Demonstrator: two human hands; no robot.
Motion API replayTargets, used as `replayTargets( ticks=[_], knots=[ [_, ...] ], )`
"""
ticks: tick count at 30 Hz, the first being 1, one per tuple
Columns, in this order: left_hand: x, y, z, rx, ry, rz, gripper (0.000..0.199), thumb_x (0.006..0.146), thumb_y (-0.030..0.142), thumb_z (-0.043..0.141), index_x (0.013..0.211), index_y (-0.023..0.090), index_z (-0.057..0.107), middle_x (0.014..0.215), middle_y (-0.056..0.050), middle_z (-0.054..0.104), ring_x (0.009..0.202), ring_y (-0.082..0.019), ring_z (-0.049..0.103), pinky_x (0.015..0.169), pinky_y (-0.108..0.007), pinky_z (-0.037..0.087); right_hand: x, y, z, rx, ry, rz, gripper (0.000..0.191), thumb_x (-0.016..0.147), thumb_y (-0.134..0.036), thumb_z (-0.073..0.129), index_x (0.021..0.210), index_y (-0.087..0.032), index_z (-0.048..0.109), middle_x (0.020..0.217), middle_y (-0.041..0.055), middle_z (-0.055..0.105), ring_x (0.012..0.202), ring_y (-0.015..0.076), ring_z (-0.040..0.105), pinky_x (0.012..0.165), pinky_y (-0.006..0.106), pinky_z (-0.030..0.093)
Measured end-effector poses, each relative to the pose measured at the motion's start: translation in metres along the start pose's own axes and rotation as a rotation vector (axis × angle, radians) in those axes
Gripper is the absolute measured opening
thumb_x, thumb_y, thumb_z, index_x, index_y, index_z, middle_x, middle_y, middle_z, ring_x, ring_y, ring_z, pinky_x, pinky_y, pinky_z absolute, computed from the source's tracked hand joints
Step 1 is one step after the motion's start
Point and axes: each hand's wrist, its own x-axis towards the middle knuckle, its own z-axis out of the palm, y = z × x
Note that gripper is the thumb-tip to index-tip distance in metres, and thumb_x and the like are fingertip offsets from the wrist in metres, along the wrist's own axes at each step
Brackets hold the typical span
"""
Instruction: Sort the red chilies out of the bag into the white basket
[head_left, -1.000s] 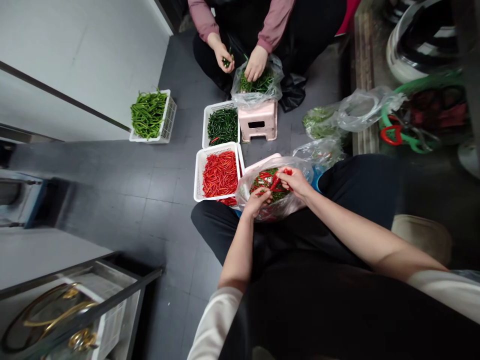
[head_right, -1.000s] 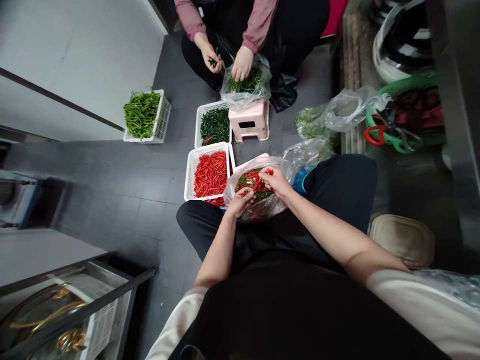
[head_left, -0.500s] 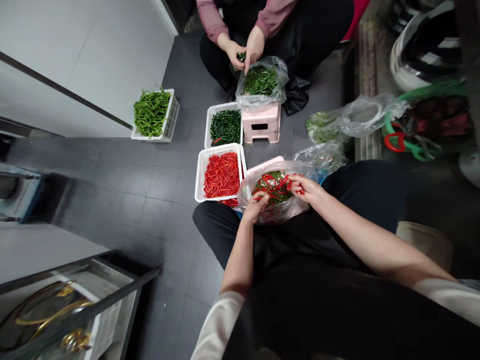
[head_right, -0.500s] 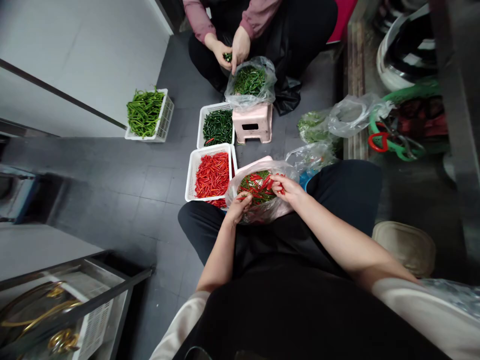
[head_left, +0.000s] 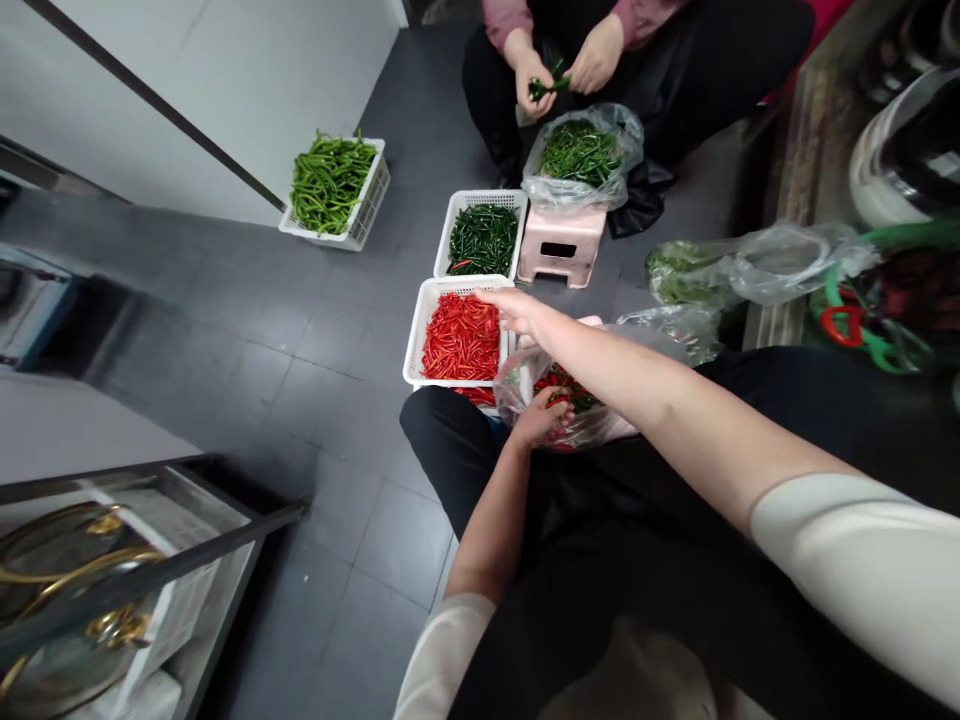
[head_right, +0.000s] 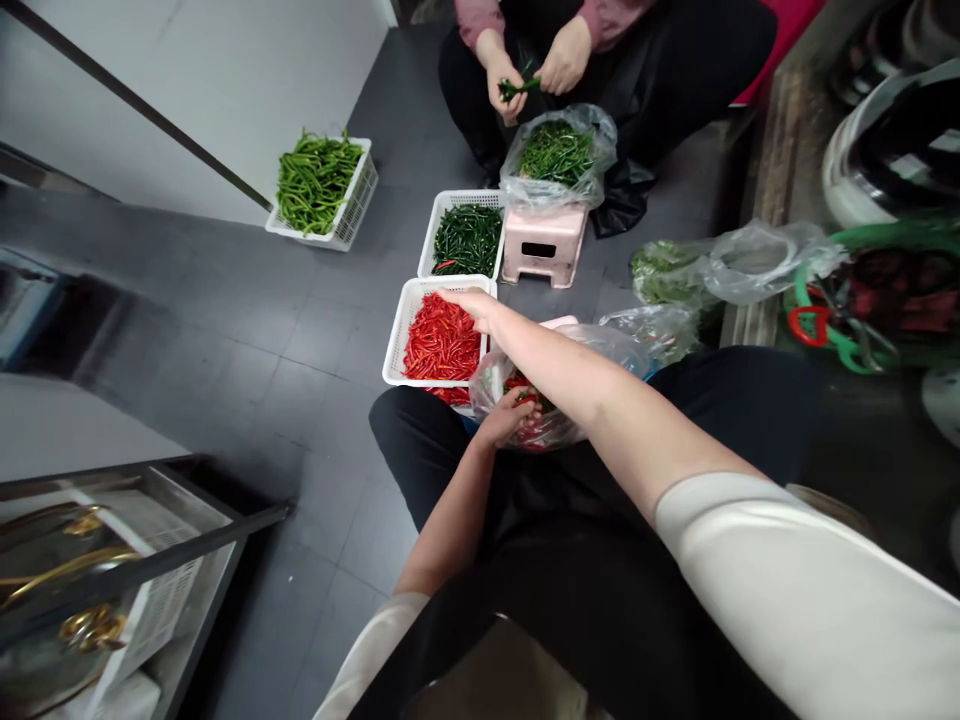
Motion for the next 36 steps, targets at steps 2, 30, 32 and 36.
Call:
replayTargets(
  ticks=[2,30,32,36],
  knots=[
    [0.001,0.002,0.001,0.016,0.024,0.025,0.029,0.076,0.028,0.062,0.100,0.016,0.052,0.074,-0.001,0.058,0.058,-0.007,0.053,0.050,-0.017,0.038,-0.016,-0.001,-0.009,-0.112,0.014,-0.060,0.025,0.082,-0.033,0.063,0.096,-0.014,0.056,0.086,0.0045,0.062,0.081,0.0160,0.056,0.073,0.031,0.047],
    [-0.004,0.027,0.023,-0.073,-0.013,0.032,0.044,0.067,0.035,0.073,0.105,0.017,0.059,0.089,-0.004,0.062,0.079,-0.012,0.061,0.069,-0.021,0.046,-0.158,0.088,-0.132,0.555,0.399,0.250,0.012,0.081,-0.011,0.063,0.074,-0.016,0.054,0.072,0.0042,0.065,0.065,0.0125,0.063,0.061,0.024,0.057],
    [-0.004,0.028,0.029,0.029,0.019,0.025,0.038,0.069,0.041,0.071,0.096,0.017,0.059,0.083,-0.002,0.060,0.069,-0.009,0.058,0.059,-0.017,0.042,-0.157,0.091,-0.124,0.494,0.415,0.188,0.016,0.078,-0.013,0.067,0.070,-0.016,0.053,0.069,0.0024,0.064,0.064,0.0113,0.063,0.062,0.022,0.056],
    [-0.002,0.027,0.036,0.226,0.073,0.122,0.034,0.069,0.046,0.068,0.074,0.015,0.054,0.058,0.004,0.049,0.048,-0.004,0.040,0.046,-0.016,0.027,-0.155,0.094,-0.112,0.419,0.421,0.080,0.016,0.075,-0.015,0.070,0.069,-0.016,0.055,0.068,-0.0002,0.062,0.064,0.0092,0.062,0.062,0.019,0.055]
  ],
)
